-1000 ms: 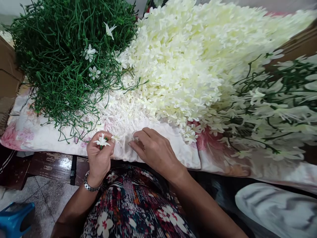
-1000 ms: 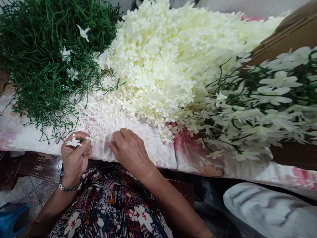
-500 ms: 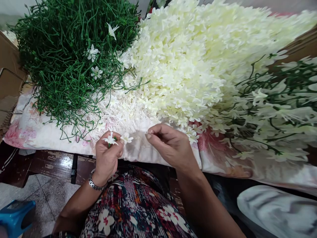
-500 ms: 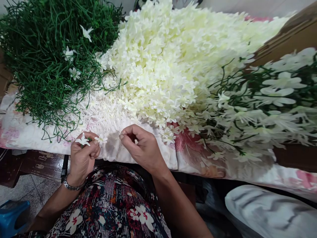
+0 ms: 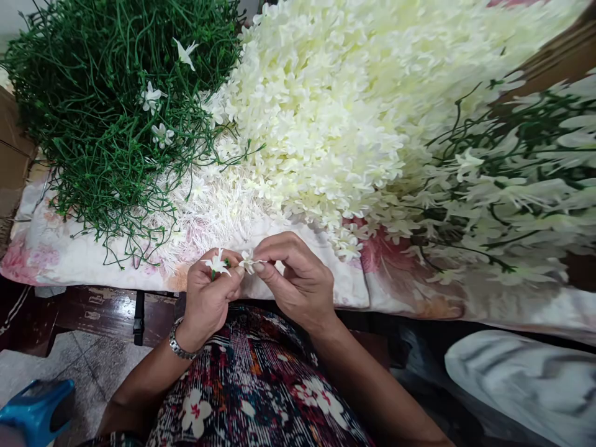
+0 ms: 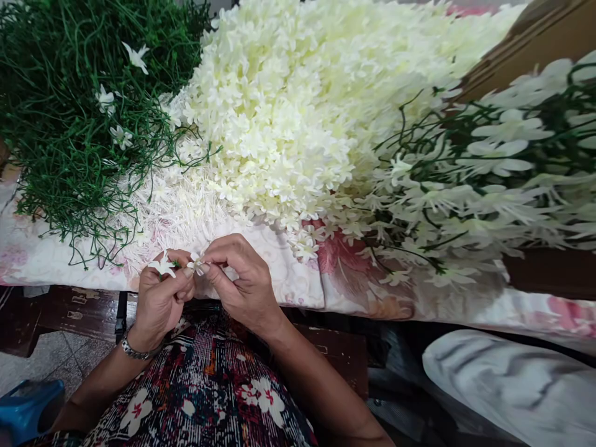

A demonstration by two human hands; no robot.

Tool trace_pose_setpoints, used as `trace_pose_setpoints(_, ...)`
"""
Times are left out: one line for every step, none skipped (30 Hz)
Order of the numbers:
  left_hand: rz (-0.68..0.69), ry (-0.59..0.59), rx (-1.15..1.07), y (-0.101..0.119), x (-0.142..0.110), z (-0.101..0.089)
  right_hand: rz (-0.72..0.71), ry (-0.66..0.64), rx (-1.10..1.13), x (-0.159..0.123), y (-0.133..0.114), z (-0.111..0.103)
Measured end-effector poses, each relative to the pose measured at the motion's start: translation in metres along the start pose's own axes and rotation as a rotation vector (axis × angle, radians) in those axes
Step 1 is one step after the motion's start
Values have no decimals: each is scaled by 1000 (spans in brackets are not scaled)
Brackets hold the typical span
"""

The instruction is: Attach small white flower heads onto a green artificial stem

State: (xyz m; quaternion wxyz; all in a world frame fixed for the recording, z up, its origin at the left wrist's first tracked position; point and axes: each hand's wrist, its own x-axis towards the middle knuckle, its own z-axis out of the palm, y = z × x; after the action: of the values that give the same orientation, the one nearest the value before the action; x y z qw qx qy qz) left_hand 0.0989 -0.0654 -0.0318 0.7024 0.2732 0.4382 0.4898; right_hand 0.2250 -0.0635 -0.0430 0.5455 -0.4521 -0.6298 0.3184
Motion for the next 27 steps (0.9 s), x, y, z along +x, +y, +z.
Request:
trace_pose_setpoints(3,-7,8,-1,0,-1,-4,1,-6,0,1,0)
trace_pose_setpoints(8,-14,17,-2,0,-1,-5,-1,-11,-1,1,0)
trace_pose_setpoints(15,-24,27,-3,0,-2,-3,-7,-14,-1,1,0)
trace_pose_setpoints(23,-36,37,-3,0,-3,4,-15,-14,-2,1,-1)
trace_pose_setpoints(32,-50,46,-4,1,-3,14,-26,-8,-2,1,-1)
trace_pose_setpoints(42,-67,53,-5,1,-4,26,-39,1,-2,1,-2)
trace_pose_setpoints(53,-88,56,-5,1,-5,35,-51,12,-3,1,-2)
trace_pose_setpoints(61,-111,55,-6,1,-6,41,-60,22,-3,1,-3)
trace_pose_setpoints(67,-133,52,-6,1,-8,43,-64,32,-3,1,-3)
trace_pose_setpoints(73,-148,48,-6,2,-9,45,-64,38,-4,2,-4)
trace_pose_setpoints(78,-156,46,-7,2,-11,43,-62,43,-4,2,-4)
trace_pose_setpoints(86,-156,52,-7,2,-12,40,-60,45,-5,2,-4)
trace_pose_setpoints(100,-148,70,-8,3,-14,36,-58,48,-5,2,-4)
trace_pose_setpoints(118,-135,100,-9,3,-15,32,-58,50,-6,2,-4)
trace_pose_setpoints(140,-121,137,-10,3,-16,26,-60,53,-7,2,-3)
trace_pose_setpoints(163,-109,176,-11,3,-17,21,-61,57,-8,2,-3)
trace_pose_setpoints(186,-102,209,-12,3,-18,19,-62,61,-9,2,-2)
trace_pose_setpoints(208,-99,234,-13,3,-19,17,-62,66,-9,2,-2)
trace_pose_setpoints(229,-100,251,-13,3,-19,15,-61,71,-10,1,-1)
trace_pose_setpoints(250,-105,263,-13,3,-19,12,-58,76,-10,1,0)
trace_pose_setpoints(274,-109,276,-13,3,-19,8,-55,79,-11,0,0)
trace_pose_setpoints(301,-113,294,-12,2,-19,1,-57,82,-11,0,1)
trace_pose_setpoints(330,-117,320,-12,2,-19,-6,-61,85,-11,-1,1)
trace_pose_setpoints(362,-120,351,-10,1,-19,-12,-66,85,-11,-1,1)
trace_pose_setpoints(392,-128,387,-9,0,-19,-16,-72,82,-11,-2,1)
trace_pose_setpoints(413,-141,420,-8,0,-20,-16,-80,77,-10,-3,0)
trace_pose_setpoints(422,-159,439,-8,-1,-20,-15,-94,68,-10,-3,-2)
